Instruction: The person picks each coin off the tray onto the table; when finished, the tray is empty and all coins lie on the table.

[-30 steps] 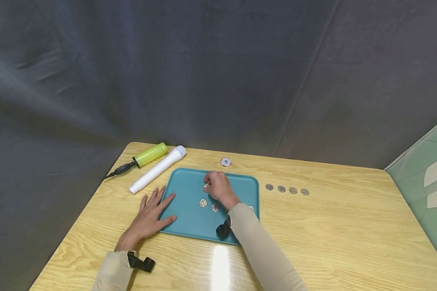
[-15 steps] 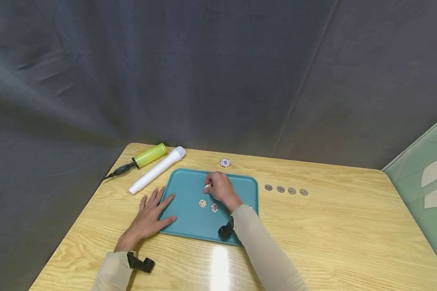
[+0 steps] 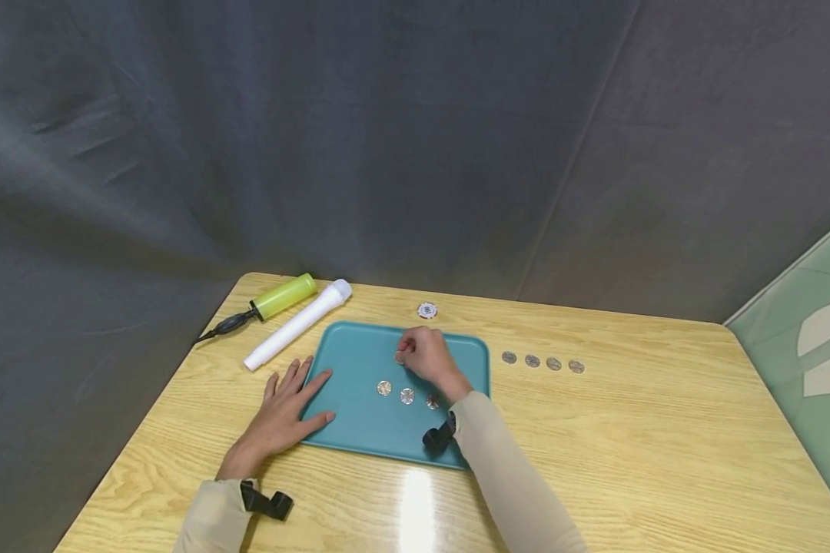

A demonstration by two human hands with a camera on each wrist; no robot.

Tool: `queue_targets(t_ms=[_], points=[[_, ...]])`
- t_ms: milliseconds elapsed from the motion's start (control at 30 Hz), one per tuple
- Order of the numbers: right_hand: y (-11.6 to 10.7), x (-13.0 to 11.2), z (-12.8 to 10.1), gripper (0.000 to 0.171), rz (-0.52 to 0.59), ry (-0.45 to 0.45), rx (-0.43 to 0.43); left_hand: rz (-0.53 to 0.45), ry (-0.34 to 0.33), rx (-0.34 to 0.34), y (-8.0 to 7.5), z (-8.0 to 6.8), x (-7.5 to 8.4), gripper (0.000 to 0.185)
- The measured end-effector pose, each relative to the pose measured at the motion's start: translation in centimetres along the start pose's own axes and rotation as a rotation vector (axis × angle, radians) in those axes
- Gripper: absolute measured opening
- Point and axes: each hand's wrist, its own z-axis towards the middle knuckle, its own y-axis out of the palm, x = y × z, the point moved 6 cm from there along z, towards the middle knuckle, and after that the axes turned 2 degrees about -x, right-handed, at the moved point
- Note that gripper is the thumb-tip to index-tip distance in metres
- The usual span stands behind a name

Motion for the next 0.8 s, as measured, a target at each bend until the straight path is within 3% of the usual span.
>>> queue_targets(t_ms=[267, 800], points=[[-0.5, 1.2, -0.3, 0.004, 0.193, 0.066, -0.022, -0.008, -0.008, -0.015, 0.0, 0.0, -0.1, 0.075], [-2.7, 2.8, -1.4, 0.010, 0.338, 0.133, 0.004, 0.003, 0.000, -0.001, 0.0, 0.0, -0.1, 0.073]])
